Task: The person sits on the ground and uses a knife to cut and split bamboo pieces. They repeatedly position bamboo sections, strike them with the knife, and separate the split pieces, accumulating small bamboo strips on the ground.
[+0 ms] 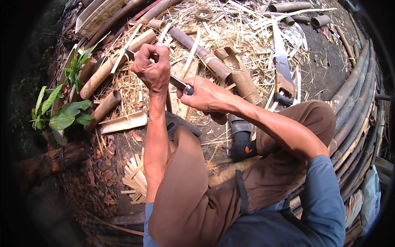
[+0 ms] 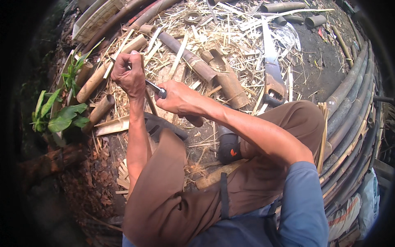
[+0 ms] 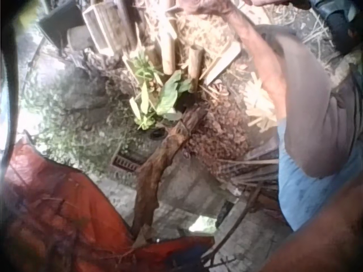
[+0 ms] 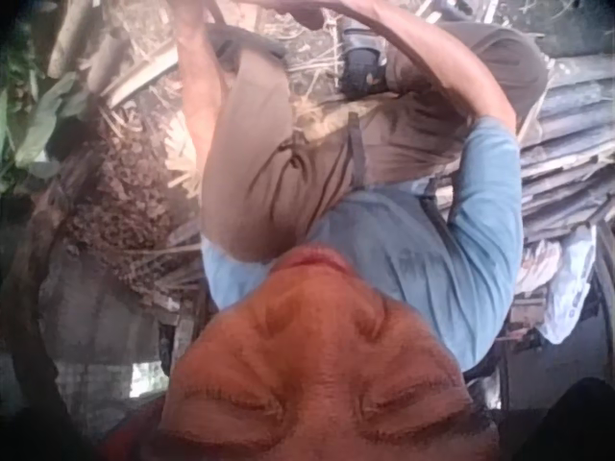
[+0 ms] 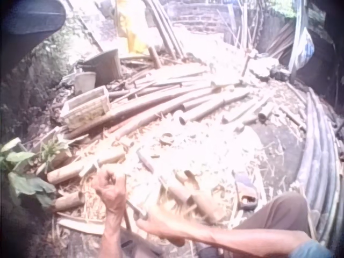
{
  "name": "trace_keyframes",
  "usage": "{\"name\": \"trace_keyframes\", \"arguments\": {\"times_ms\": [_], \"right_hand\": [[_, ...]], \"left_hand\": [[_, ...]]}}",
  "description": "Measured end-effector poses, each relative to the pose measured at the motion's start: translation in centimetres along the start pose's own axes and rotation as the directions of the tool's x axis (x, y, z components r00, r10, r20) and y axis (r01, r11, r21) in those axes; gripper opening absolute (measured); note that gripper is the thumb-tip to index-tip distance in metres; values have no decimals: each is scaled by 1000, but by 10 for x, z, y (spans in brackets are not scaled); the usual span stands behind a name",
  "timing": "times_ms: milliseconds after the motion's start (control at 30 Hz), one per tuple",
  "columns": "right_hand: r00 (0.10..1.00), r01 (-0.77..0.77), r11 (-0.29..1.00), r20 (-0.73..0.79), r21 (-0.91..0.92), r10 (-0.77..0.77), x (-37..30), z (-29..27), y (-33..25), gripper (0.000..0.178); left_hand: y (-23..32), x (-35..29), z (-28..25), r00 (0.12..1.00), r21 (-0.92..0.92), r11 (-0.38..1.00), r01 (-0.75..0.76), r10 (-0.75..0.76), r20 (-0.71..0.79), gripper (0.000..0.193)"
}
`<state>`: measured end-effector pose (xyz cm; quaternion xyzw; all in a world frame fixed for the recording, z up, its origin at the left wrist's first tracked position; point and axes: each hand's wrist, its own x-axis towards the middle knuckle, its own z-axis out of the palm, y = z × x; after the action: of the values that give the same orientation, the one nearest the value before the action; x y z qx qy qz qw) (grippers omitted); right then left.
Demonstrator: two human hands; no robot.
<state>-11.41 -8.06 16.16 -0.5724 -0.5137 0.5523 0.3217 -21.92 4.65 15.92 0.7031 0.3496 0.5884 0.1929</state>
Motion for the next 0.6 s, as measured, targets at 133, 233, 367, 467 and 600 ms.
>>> {"name": "trace_keyframes", "arguments": {"times_ms": [133,233,367,467,600], "right_hand": [[993,94,994,-63,-50,-97,3,-1,9,19],[984,89,981,-136,-172,-113,0,0,8,18],[998,-22,999,-66,-50,18,0,-2,9,17],[999,-32,999,-32,19,32,2,1,21,16],[998,-54,999,-18,8,54,4,3,19,16]], "left_hand": [[-4,-1,6,1000,-111,994,-15,15,2,27],[-5,-3,7,1000,-130,991,-24,22,-10,28],[1,-2,10,998,-156,986,-57,56,-11,27],[8,-4,10,999,-159,986,-55,54,-8,26],[1,-3,7,996,-165,983,-84,80,-33,26]]}}
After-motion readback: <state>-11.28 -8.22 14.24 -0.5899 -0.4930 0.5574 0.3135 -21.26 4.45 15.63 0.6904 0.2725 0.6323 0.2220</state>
